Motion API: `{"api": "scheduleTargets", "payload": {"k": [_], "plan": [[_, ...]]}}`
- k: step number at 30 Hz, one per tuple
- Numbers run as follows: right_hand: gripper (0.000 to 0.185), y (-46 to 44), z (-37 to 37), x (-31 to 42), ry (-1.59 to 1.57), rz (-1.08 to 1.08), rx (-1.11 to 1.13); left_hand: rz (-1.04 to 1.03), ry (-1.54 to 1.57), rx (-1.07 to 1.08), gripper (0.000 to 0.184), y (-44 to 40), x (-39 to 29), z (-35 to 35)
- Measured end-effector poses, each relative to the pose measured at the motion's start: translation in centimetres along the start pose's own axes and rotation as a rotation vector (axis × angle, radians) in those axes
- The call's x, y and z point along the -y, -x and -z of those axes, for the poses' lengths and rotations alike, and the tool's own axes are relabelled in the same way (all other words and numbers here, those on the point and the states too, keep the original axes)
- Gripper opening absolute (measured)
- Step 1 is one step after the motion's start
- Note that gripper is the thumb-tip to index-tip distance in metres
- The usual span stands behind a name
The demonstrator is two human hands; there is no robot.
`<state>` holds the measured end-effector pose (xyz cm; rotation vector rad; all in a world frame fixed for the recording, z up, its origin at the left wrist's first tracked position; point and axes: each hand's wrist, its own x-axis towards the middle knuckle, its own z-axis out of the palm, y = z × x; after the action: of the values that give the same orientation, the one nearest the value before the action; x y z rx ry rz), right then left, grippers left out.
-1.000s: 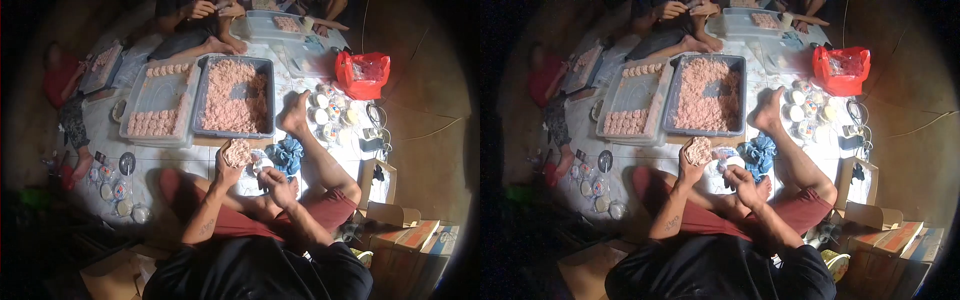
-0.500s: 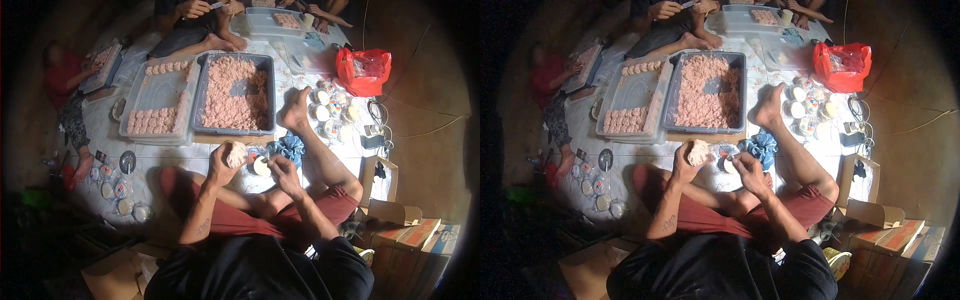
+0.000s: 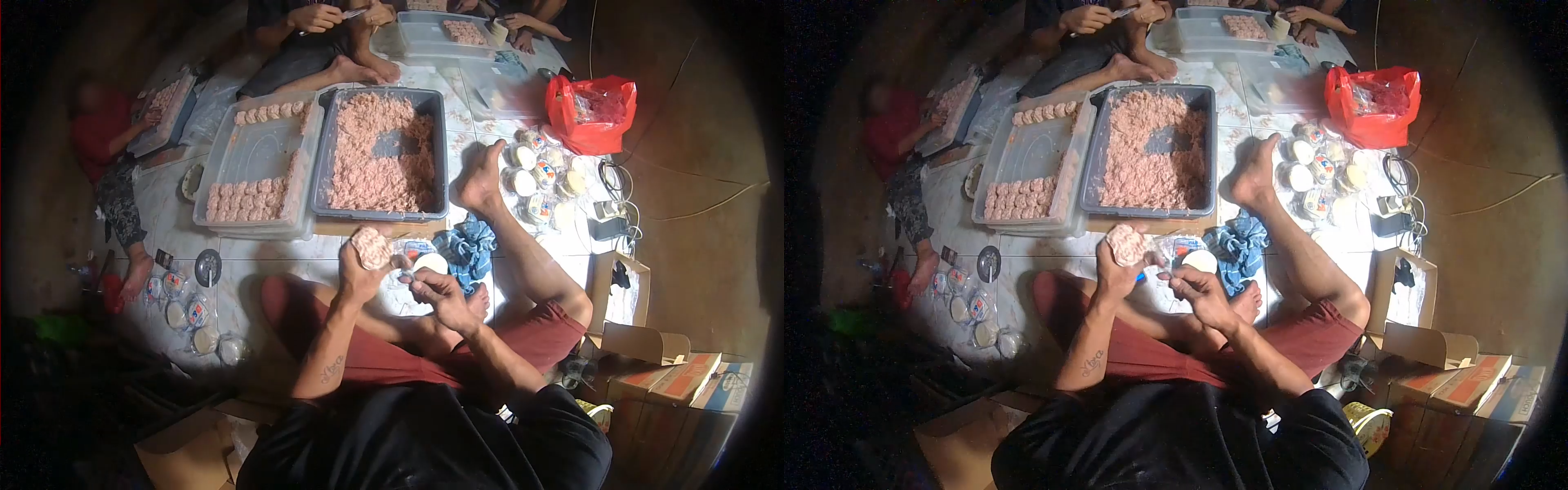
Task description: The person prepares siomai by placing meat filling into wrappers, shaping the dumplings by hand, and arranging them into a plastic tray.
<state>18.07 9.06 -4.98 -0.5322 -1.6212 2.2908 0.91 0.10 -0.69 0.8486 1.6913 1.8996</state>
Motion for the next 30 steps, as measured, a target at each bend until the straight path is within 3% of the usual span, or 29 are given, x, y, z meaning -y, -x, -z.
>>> {"api": "scheduleTargets", "payload": {"k": [2,4,6,8,10,12,17,19,22,23,24,26,28,29,30], "plan": [[0.019,-0.6,-1.3,0.2,0.064,0.034,-0.059,0.054,0.038,0.117,0.046,0.9,1.5,-1.0],[0.016,-1.2,-1.8,0.6,0.608,0.365,-0.180,-0.069,-0.072,0.060,0.045,0.8,1.5,-1.4],[0.015,-0.9,-0.4,2.0,0.648,0.408,-0.194,-0.042,-0.431,-0.076,0.045,0.1,0.7,-0.4],[0.015,0.1,0.8,3.4,0.595,0.235,-0.278,0.037,-0.080,0.169,0.055,-0.5,1.9,2.0],[0.014,0.8,1.1,3.2,0.547,0.168,-0.301,0.076,-0.074,0.291,0.058,-0.6,2.3,3.0],[0.018,1.1,1.5,2.2,0.318,-0.023,-0.208,0.040,-0.117,0.261,0.057,-0.6,1.2,2.0],[0.020,1.9,0.9,0.1,0.041,-0.057,-0.068,0.033,-0.030,0.237,0.059,-0.8,-1.3,1.2],[0.021,1.9,0.6,0.0,-0.066,-0.106,-0.013,0.091,-0.044,0.289,0.052,-1.0,-2.7,1.3],[0.019,0.8,-0.6,0.3,0.053,0.078,-0.024,0.098,-0.132,0.358,0.044,-0.6,-1.5,0.8],[0.017,0.4,-0.9,0.3,0.225,0.163,-0.070,0.023,-0.221,0.373,0.040,-0.2,-1.0,0.0],[0.017,0.0,-0.7,0.9,0.226,0.162,-0.072,-0.027,-0.215,0.258,0.041,0.1,-0.2,-0.9],[0.016,-0.4,-0.2,2.3,0.740,0.292,-0.156,-0.030,-0.369,0.047,0.040,-0.2,1.2,-1.0],[0.015,0.6,1.0,3.1,0.611,0.187,-0.233,-0.007,-0.315,0.217,0.042,-1.0,-1.6,0.8],[0.015,1.3,1.6,3.7,0.558,0.139,-0.229,0.036,-0.061,0.312,0.042,-0.9,-1.2,2.1],[0.015,1.7,2.0,4.1,0.504,0.092,-0.224,-0.023,-0.020,0.314,0.041,-1.0,-0.8,2.6]]}}
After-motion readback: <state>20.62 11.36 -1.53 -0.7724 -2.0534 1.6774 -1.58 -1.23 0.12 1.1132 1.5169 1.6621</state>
